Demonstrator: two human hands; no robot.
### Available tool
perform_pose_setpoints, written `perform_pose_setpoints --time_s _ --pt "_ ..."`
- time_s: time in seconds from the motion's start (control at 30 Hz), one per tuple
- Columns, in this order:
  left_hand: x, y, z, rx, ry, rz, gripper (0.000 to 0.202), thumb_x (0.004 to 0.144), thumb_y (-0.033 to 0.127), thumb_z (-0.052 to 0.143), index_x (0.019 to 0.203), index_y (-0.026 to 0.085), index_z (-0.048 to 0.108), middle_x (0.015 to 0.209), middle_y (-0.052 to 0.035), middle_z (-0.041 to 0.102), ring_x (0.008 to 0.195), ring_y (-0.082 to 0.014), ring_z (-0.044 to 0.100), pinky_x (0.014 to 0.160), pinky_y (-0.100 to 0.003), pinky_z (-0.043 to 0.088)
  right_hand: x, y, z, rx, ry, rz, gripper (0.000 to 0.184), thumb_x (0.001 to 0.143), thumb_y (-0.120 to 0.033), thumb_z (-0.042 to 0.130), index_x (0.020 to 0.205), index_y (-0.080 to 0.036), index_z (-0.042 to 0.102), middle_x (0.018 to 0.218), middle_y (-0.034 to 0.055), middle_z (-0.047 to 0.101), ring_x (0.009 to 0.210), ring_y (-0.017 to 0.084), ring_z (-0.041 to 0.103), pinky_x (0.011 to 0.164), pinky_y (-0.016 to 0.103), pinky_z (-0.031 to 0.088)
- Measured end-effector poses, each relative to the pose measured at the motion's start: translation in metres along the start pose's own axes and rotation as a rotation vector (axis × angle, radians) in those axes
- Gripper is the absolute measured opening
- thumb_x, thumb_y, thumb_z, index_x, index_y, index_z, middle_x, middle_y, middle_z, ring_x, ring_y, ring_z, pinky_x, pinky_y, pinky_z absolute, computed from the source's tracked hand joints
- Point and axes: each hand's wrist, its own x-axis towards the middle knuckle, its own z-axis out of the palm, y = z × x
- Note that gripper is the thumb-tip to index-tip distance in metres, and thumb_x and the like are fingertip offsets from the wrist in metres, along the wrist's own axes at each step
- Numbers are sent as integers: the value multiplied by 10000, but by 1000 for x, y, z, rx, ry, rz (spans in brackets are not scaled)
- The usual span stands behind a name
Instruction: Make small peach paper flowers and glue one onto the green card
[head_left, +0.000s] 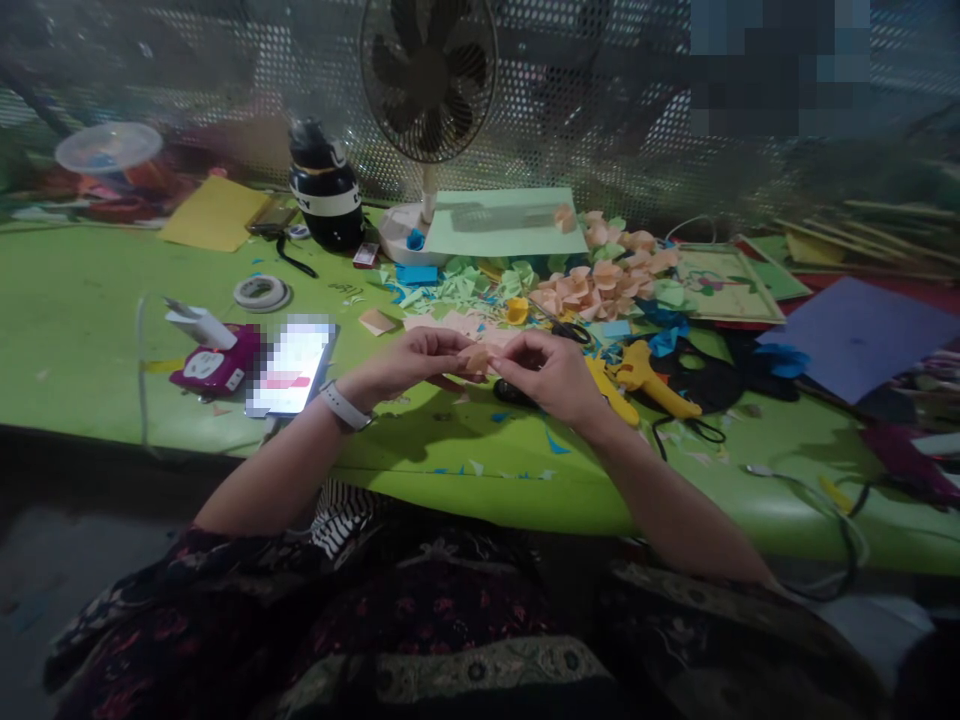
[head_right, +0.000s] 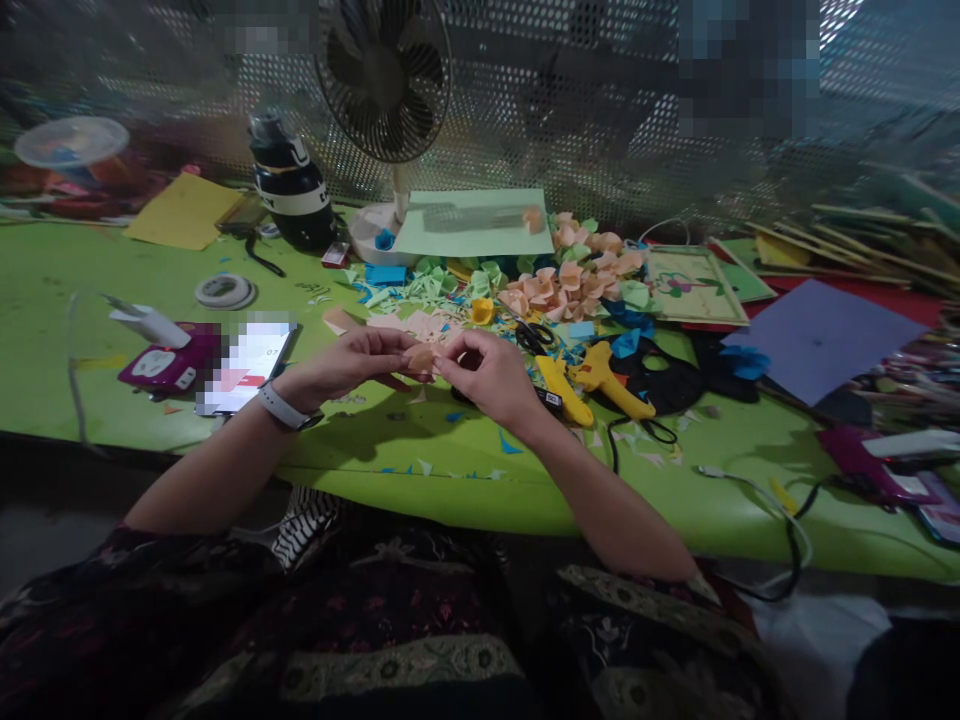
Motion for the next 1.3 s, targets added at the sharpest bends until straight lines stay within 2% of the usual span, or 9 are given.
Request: perform_pose_setpoints --time_s 0.23,0.43,0.73,0.93,1.13,1.3 --pt "0 1 -3 42 -50 -9 337 780 298 798 1051 117 714 1018 -99 757 865 -165 721 782 -300 605 0 1 0 -10 -28 -5 201 767 -354 703 703 -177 634 696 20 631 620 126 511 580 272 400" --pt "-1 3 -2 83 -73 -30 300 787 312 786 1004 118 716 999 -89 750 837 -149 711 744 -275 603 0 -1 -1 -3 -66 -8 211 764 -353 712 682 -180 623 692 17 634 622 125 514 588 273 400" --pt "0 2 1 47 -16 -50 331 755 374 824 946 121 729 918 -77 762 823 -153 722 747 -283 611 -1 -2 -1 2 -78 -18 187 762 -320 712 677 -182 619 712 21 638 639 128 524 611 284 407" --pt "1 -3 -1 28 -22 -80 343 726 316 857 948 101 709 901 -94 773 820 -161 741 803 -310 606 -1 -3 -3 21 -80 5 234 774 -372 712 680 -183 612 668 4 613 603 117 492 580 274 383" --pt "1 -1 1 2 -5 -54 342 719 333 863 928 107 715 870 -67 765 823 -147 735 802 -288 601 1 -3 -4 77 -60 6 280 770 -434 725 722 -182 614 680 0 611 605 116 496 580 277 395" --pt "0 0 2 9 11 -30 336 730 349 854 922 110 715 880 -71 764 826 -147 732 812 -294 599 2 1 -2 193 -30 44 309 733 -408 769 851 -206 567 764 3 631 666 133 559 616 283 464"
